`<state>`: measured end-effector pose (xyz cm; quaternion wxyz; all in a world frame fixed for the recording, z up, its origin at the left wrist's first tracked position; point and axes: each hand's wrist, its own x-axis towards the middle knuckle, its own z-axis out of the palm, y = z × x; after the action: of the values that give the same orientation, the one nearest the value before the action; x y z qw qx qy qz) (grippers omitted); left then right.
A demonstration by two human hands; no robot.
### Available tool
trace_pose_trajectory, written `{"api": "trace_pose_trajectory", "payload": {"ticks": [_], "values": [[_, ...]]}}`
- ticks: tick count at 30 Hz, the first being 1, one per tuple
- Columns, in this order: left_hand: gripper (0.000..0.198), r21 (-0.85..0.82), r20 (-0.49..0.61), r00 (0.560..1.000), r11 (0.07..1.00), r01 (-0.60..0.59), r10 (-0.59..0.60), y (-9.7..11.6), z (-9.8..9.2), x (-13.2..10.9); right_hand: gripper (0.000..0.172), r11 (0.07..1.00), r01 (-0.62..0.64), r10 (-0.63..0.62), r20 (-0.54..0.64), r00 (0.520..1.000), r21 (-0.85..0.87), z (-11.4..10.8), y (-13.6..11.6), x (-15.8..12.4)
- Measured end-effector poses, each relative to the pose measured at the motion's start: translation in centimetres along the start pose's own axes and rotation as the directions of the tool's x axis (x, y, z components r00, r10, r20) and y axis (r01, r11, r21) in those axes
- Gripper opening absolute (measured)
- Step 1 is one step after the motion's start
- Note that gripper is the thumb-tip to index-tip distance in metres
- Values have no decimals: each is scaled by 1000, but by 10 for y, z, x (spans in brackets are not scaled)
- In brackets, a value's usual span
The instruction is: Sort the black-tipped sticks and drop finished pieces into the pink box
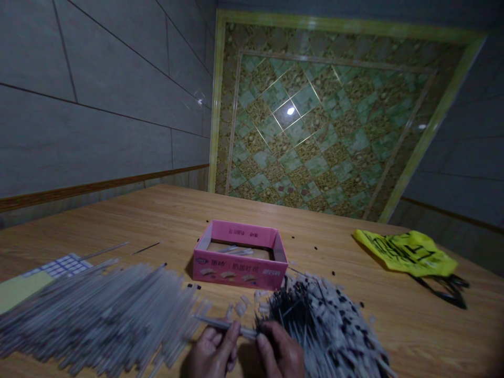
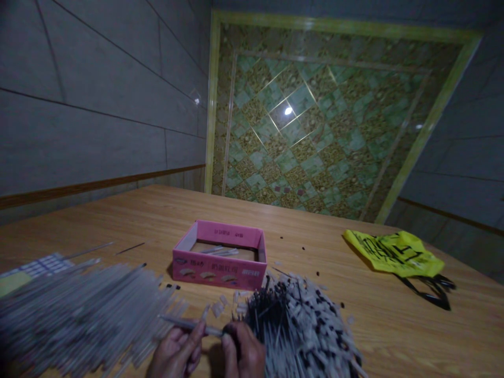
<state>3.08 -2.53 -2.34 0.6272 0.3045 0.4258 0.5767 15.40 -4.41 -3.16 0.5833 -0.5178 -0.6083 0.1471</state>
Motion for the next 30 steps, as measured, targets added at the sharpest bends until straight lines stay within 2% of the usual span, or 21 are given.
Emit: {"api": "trace_pose_trajectory", "payload": {"ticks": [3, 5, 8, 10, 12, 15, 17, 19, 21, 24, 27, 30], "values": [[41, 18, 11, 1000, 1000, 4, -5, -2, 1, -1, 33, 998, -4, 3, -13, 1000, -61, 3, 6, -2], [43, 25, 22, 1000, 1000, -1, 0, -3, 2, -2, 42, 993, -120, 120, 9, 993, -13, 6, 11, -4], [45, 21, 36, 999, 1000, 1, -2, -3, 2, -3, 52, 916, -356, 335, 133, 933, 185, 11, 14, -5], [43, 13, 34, 999, 1000, 9, -10, -1, 2, -3, 54, 864, -423, 385, 182, 905, 273, 11, 11, -3], [42, 0, 15, 1000, 1000, 9, -9, 1, 1, -2, 46, 893, -349, 329, 117, 937, 285, 9, 4, 0], [40, -15, -6, 1000, 1000, 11, -11, 3, 0, -2, 31, 976, -132, 134, -4, 991, 174, 4, -4, 4], [40, -11, 13, 1000, 1000, 20, -20, 3, -1, -2, 29, 997, -42, 42, 8, 999, 68, 1, -4, 4], [39, 0, 47, 999, 1000, 22, -22, 3, -1, -3, 43, 1000, -31, 31, 62, 998, 2, -1, -1, 2], [38, 1, 58, 998, 1000, 19, -19, 3, -1, -3, 49, 997, -77, 78, 105, 991, -10, -2, 2, 1], [39, -37, 31, 999, 999, 30, -29, 5, 0, -3, 36, 995, -85, 82, 79, 994, 41, -1, 1, 2], [40, -65, 29, 998, 997, 51, -49, 5, 0, -2, 24, 999, -1, -1, 30, 1000, 45, 0, -1, 3], [39, -44, 45, 998, 998, 45, -43, 5, 1, -2, 33, 999, 20, -18, 55, 998, -33, 0, 0, 2]]}}
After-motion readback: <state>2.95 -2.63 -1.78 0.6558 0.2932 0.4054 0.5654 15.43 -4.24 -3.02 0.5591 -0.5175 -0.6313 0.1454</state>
